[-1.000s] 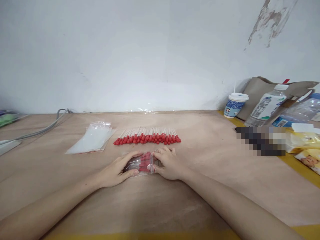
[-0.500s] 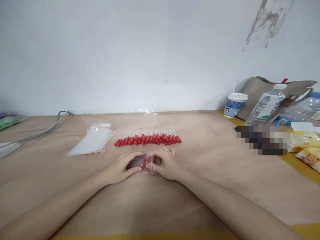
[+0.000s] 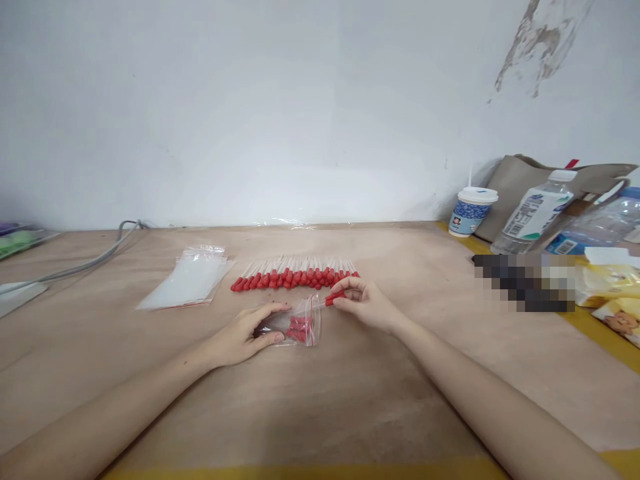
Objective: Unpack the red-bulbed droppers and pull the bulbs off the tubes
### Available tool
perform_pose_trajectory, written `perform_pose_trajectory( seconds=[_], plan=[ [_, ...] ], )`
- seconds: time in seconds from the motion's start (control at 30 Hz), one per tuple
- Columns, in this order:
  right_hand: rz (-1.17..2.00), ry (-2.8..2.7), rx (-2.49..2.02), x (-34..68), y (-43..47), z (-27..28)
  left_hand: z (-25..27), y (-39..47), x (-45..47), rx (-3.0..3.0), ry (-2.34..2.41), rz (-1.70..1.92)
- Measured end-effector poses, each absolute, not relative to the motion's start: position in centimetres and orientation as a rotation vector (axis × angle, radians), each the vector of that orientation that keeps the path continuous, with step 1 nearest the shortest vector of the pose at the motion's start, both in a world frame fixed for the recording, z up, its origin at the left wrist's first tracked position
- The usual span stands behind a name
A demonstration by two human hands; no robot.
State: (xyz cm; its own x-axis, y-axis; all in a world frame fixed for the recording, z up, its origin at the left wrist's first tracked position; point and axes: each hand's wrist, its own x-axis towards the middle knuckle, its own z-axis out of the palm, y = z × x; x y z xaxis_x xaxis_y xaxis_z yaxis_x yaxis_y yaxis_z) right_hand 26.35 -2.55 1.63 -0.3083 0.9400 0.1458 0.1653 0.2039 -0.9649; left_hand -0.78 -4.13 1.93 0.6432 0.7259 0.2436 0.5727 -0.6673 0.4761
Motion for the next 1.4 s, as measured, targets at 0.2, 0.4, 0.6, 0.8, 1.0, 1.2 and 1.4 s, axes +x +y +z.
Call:
perform_pose_trajectory(
  seconds=[0.2,0.4,0.6,0.8,1.0,1.2,1.4],
  plan=[
    [1.33,-1.53,-1.191,28.8,-1.5,3.3,1.6,-4.0,-0.9,2.512,1.006,0.618],
    [1.118,-1.399,-1.174,30.9,-0.8,6.7,1.6,-4.0,-0.9,2.487,1.017,0.6],
    [0.361,-1.459,-0.945,29.1,1.0,5.8,1.6,-4.0,-1.0,2.482,1.009,0.592],
    [-0.281,-1.974,-0.839,26.6,3.1,2.1,1.4,-3.9,-1.0,2.494,0.998,0.604],
    [-0.382,-2.146,-0.849,25.9,3.3,0.5,1.3,-3.8,-1.0,2.501,0.984,0.62],
    [-0.331,-2.157,-0.964,25.8,2.6,0.8,1.4,-4.0,-1.0,2.508,1.028,0.599],
    [-0.372,-2.003,-1.086,25.5,-0.1,0.9,1.8,-4.1,-1.0,2.508,1.017,0.584]
  ],
)
